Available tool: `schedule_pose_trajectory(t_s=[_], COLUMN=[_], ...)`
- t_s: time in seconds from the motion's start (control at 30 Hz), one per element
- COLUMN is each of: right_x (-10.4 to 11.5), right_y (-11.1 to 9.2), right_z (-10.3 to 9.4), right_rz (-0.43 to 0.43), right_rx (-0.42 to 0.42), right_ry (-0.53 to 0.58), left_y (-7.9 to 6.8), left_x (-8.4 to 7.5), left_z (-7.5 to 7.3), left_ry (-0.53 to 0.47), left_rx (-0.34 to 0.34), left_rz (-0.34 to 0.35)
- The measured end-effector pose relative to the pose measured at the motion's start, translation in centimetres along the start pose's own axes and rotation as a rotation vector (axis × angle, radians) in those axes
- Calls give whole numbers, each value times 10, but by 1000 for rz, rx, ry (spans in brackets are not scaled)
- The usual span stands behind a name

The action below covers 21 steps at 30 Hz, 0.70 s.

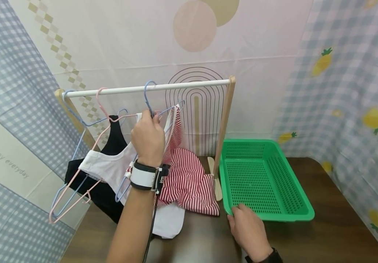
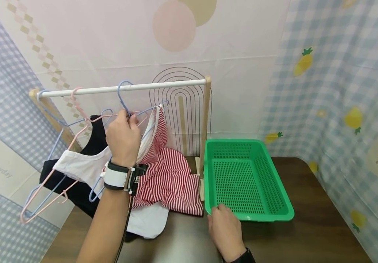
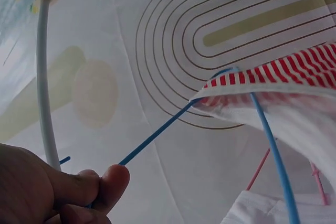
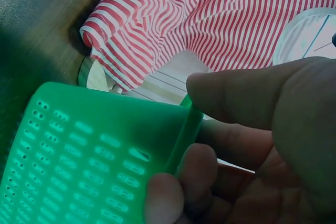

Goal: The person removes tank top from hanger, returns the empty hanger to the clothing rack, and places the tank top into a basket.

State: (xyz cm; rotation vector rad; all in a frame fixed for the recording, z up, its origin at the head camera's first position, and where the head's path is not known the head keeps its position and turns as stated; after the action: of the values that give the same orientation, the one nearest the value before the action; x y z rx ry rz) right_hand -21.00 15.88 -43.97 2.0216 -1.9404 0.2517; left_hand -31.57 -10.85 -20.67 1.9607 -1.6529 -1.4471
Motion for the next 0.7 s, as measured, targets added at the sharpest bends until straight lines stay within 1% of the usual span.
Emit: schedule_pose_trajectory(t_s=[0.2, 0.33, 0.5, 0.6, 0.7], right_x=[-1, -1, 0, 1, 0], right_y=[1, 1, 1, 2, 2], right_z=[3, 5, 4, 3, 4], right_rz=[22, 29, 20, 5, 8], right_rx=[32, 38, 28, 19, 24], right_ry=[-3, -5, -1, 3, 7], left_y=[2, 1, -7, -13, -21], left_x=[-1, 4, 7, 8, 9], left_z=[-10, -17, -28, -35, -38], left_ry=[-30, -56, -95, -116, -153], left_rx=[-36, -48, -60, -79, -85], left_rz=[43, 40, 51, 81, 113])
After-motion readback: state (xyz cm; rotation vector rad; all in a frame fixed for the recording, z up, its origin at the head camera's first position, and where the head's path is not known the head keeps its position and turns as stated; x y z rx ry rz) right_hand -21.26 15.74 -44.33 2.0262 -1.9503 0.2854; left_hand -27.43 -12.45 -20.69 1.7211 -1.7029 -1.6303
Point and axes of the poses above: each hand's wrist, its own y-axis towards the middle knuckle, its own z-axis out of the palm, x = y × z, the point moved 10 cm from there along y, towards the middle knuckle, and after that the axes turned 4 degrees about y, right-handed, at the moved point
